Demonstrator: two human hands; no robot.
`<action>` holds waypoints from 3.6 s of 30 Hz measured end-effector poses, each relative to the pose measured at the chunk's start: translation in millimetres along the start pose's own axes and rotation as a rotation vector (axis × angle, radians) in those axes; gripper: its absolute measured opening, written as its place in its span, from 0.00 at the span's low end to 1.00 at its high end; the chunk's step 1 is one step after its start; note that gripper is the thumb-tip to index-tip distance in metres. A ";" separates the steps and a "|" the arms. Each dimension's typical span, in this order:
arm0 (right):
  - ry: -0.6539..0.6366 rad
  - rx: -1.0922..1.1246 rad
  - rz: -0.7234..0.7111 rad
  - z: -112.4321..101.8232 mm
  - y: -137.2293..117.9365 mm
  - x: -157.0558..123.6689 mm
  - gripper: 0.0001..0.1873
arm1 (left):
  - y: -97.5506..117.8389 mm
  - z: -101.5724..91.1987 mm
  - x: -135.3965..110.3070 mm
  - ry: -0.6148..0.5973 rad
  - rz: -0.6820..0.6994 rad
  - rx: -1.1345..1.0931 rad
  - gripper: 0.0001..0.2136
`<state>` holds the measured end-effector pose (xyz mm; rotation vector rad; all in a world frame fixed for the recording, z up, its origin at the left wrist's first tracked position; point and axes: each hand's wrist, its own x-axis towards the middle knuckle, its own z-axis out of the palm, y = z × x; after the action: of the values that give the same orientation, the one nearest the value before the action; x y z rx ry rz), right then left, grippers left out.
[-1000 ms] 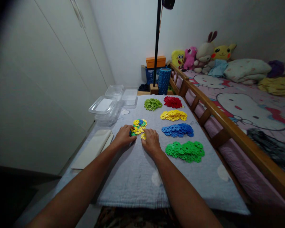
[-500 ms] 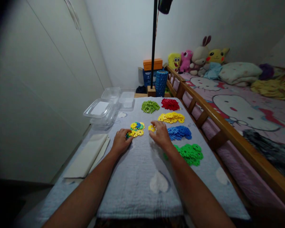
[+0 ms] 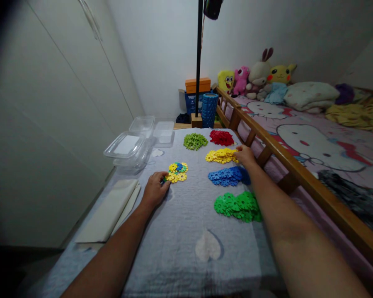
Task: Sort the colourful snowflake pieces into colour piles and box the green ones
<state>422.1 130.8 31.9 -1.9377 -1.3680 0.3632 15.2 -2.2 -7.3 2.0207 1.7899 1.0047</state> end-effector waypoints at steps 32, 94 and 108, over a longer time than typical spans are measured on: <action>-0.403 -0.001 -0.482 78.9 -128.1 -147.0 0.13 | -7.2 -5.0 9.3 -0.108 0.105 -0.007 0.16; 0.000 -0.415 -0.224 -28.0 -22.7 -126.5 0.14 | -9.2 2.1 18.8 -0.095 0.174 0.040 0.20; -0.378 -0.322 -0.672 65.3 -117.7 -201.5 0.18 | -10.7 0.6 24.4 0.065 -0.009 -0.087 0.13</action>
<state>221.2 -4.7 33.3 -1.5559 -2.3394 0.1878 7.4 23.2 -6.4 1.9478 1.7542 1.1377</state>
